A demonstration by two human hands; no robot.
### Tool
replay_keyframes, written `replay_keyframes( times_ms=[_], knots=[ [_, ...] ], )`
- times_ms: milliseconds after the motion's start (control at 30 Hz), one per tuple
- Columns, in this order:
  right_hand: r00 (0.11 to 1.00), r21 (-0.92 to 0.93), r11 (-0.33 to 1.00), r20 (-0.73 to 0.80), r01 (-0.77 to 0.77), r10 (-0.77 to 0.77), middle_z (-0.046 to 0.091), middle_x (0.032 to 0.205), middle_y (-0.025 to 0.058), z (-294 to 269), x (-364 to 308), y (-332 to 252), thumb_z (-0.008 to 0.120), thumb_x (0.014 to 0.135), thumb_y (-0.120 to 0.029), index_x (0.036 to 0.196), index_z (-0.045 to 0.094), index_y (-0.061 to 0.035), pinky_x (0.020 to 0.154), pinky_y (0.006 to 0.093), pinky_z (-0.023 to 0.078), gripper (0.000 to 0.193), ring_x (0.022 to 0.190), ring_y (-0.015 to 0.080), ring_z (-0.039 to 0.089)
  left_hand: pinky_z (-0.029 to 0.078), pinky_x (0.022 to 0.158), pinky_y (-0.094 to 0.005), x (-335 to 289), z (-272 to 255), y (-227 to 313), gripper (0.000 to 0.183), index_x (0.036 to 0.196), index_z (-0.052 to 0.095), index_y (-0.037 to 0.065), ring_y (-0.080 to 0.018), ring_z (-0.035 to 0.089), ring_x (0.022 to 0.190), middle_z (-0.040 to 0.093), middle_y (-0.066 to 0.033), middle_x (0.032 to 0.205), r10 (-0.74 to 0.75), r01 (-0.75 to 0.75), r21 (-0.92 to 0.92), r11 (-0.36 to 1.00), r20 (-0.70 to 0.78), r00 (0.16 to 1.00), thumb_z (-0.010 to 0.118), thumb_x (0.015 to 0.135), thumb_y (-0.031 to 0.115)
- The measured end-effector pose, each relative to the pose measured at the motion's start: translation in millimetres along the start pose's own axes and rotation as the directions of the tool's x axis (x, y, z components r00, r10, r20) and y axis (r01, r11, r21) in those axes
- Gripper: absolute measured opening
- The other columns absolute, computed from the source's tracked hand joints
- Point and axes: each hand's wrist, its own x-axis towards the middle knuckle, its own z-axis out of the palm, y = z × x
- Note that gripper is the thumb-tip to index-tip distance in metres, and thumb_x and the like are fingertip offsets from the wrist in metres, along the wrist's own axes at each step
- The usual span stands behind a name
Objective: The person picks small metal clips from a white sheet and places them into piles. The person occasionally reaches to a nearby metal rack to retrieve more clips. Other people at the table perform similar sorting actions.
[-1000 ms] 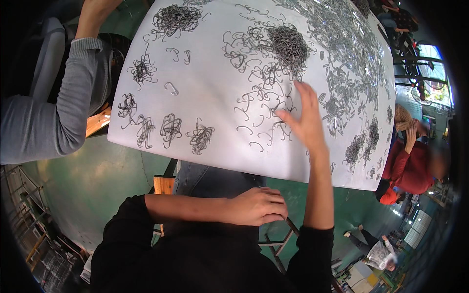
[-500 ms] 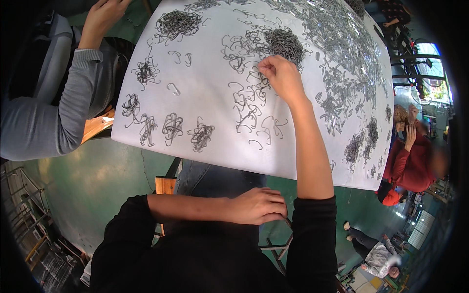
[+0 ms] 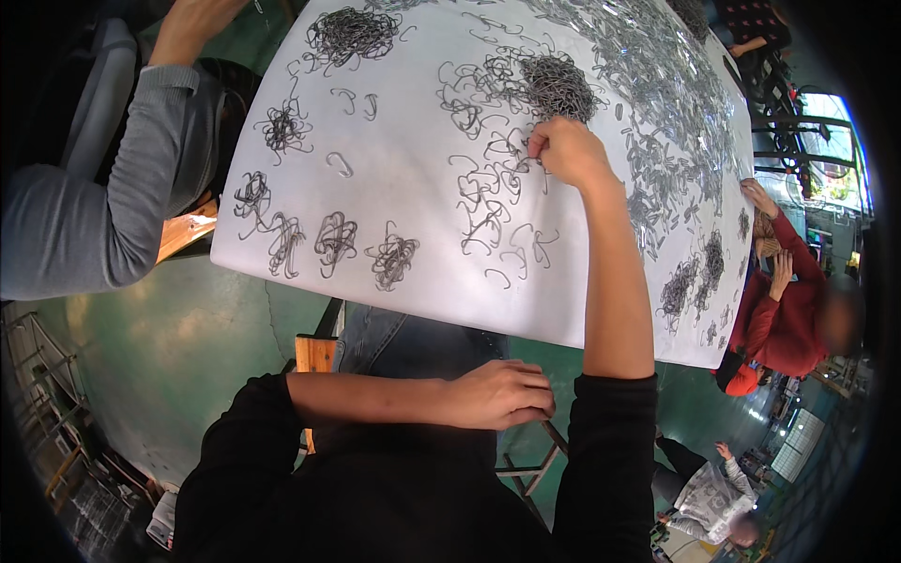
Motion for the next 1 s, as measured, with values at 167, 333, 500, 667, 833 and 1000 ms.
replay_keyframes(
  times_ms=[167, 333, 500, 667, 833, 1000],
  knots=[
    [0.957, 0.214, 0.964, -0.273, 0.157, -0.095, 0.068, 0.100, 0.0080, 6, 13, -9, 0.059, 0.083, -0.005, 0.091, 0.073, -0.0181, 0.079, 0.0401, 0.052, 0.021, 0.093, 0.0273, 0.065, 0.049, 0.077, -0.0374, -1, 1, -4, 0.010, 0.094, 0.062, 0.009, -0.0247, 0.059, 0.093, 0.059, -0.0043, 0.095, -0.010, 0.012, -0.045, 0.999, 0.040, 0.999, 0.066, 0.086, 0.013],
    [0.948, 0.254, 0.961, -0.316, 0.109, -0.024, 0.070, 0.096, 0.0087, 10, 41, -32, 0.064, 0.085, -0.014, 0.093, 0.073, -0.0181, 0.078, 0.0402, 0.052, 0.012, 0.090, 0.0278, 0.066, 0.049, 0.077, -0.0377, -1, -2, -2, 0.012, 0.092, 0.062, 0.006, -0.0259, 0.059, 0.093, 0.060, -0.0057, 0.096, -0.028, 0.027, 0.022, 0.999, 0.022, 0.999, 0.068, 0.083, 0.012],
    [0.967, 0.195, 0.980, -0.243, -0.029, 0.077, 0.072, 0.089, 0.0075, 3, 55, -44, 0.067, 0.085, -0.021, 0.092, 0.074, -0.0175, 0.077, 0.0399, 0.053, 0.011, 0.089, 0.0278, 0.067, 0.052, 0.078, -0.0360, 2, -6, 0, 0.010, 0.089, 0.066, 0.007, -0.0231, 0.060, 0.089, 0.060, -0.0041, 0.088, -0.023, 0.023, 0.115, 0.993, -0.002, 1.000, 0.067, 0.083, 0.015],
    [0.994, 0.220, 0.975, -0.105, -0.006, 0.029, 0.072, 0.092, 0.0073, -2, 50, -33, 0.067, 0.083, -0.022, 0.090, 0.074, -0.0166, 0.082, 0.0390, 0.052, 0.011, 0.091, 0.0274, 0.067, 0.051, 0.078, -0.0367, 2, -4, -3, 0.010, 0.090, 0.065, 0.008, -0.0240, 0.060, 0.090, 0.061, -0.0042, 0.091, -0.022, 0.023, 0.047, 0.999, -0.022, 1.000, 0.068, 0.083, 0.013],
    [0.996, 0.139, 0.989, -0.071, 0.056, -0.046, 0.071, 0.093, 0.0073, -3, 33, -35, 0.069, 0.082, -0.024, 0.089, 0.072, -0.0157, 0.081, 0.0396, 0.052, 0.011, 0.092, 0.0268, 0.067, 0.051, 0.080, -0.0371, -1, 0, -6, 0.011, 0.094, 0.064, 0.008, -0.0248, 0.060, 0.092, 0.063, -0.0041, 0.094, -0.025, 0.025, -0.022, 0.999, -0.006, 1.000, 0.067, 0.085, 0.013],
    [0.979, 0.212, 0.970, -0.192, 0.117, -0.076, 0.071, 0.094, 0.0056, 6, 13, -51, 0.071, 0.081, -0.023, 0.092, 0.070, -0.0160, 0.080, 0.0395, 0.052, 0.013, 0.092, 0.0265, 0.067, 0.050, 0.079, -0.0366, -2, 4, -6, 0.012, 0.096, 0.063, 0.009, -0.0245, 0.060, 0.092, 0.062, -0.0039, 0.095, 0.003, -0.003, 0.000, 1.000, 0.003, 1.000, 0.067, 0.085, 0.013]
  ],
)
